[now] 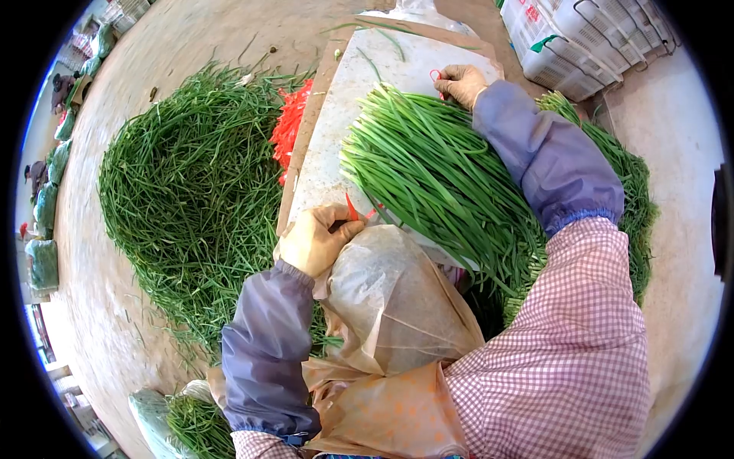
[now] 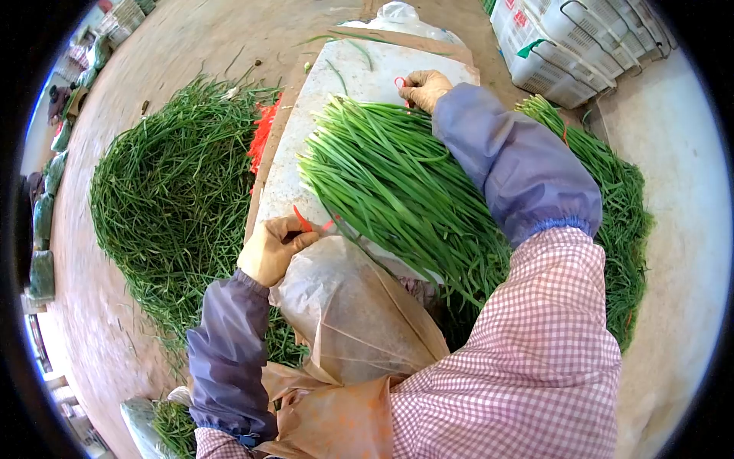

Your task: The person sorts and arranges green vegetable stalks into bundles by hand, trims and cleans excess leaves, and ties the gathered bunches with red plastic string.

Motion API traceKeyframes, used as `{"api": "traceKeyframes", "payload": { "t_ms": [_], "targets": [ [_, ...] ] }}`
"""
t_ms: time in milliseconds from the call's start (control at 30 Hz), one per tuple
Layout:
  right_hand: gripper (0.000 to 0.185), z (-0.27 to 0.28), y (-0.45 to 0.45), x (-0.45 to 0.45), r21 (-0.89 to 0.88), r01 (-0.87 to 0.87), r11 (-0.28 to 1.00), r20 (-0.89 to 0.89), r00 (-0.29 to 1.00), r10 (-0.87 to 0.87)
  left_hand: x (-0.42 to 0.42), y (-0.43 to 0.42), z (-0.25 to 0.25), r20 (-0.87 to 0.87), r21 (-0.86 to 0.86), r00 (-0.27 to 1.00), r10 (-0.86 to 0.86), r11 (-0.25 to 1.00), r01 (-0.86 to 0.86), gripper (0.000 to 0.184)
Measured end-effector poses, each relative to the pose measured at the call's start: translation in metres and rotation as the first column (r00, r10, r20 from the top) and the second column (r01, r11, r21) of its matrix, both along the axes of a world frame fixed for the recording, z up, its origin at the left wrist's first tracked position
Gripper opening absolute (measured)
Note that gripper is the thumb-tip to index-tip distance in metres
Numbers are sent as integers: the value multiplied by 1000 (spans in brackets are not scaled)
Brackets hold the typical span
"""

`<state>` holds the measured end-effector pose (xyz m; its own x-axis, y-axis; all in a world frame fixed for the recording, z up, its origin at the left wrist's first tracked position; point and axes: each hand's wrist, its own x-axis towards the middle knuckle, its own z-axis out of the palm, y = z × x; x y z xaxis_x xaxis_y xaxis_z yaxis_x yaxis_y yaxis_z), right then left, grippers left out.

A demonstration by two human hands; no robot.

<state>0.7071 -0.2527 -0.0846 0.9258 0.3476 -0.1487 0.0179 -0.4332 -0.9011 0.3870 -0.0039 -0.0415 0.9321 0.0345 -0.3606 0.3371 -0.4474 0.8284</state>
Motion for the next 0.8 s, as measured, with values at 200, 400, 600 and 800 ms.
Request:
{"api": "traceKeyframes", "payload": {
  "t_ms": [200,400,600,800],
  "targets": [
    [9,19,9,-35,61,-23,998,-52,998,26,-16,4,3,72,133,997,39,990,-48,19],
    [7,34,11,-82,190,-104,976,-2,994,106,-17,-7,36,320,252,943,-92,968,8,12],
    [11,45,26,-159,323,-43,946,-51,997,62,7,-45,54,649,309,727,-223,951,16,14],
    [11,32,29,-197,436,37,899,1,999,-41,22,-55,56,755,494,523,-396,868,-57,13]
  ]
}}
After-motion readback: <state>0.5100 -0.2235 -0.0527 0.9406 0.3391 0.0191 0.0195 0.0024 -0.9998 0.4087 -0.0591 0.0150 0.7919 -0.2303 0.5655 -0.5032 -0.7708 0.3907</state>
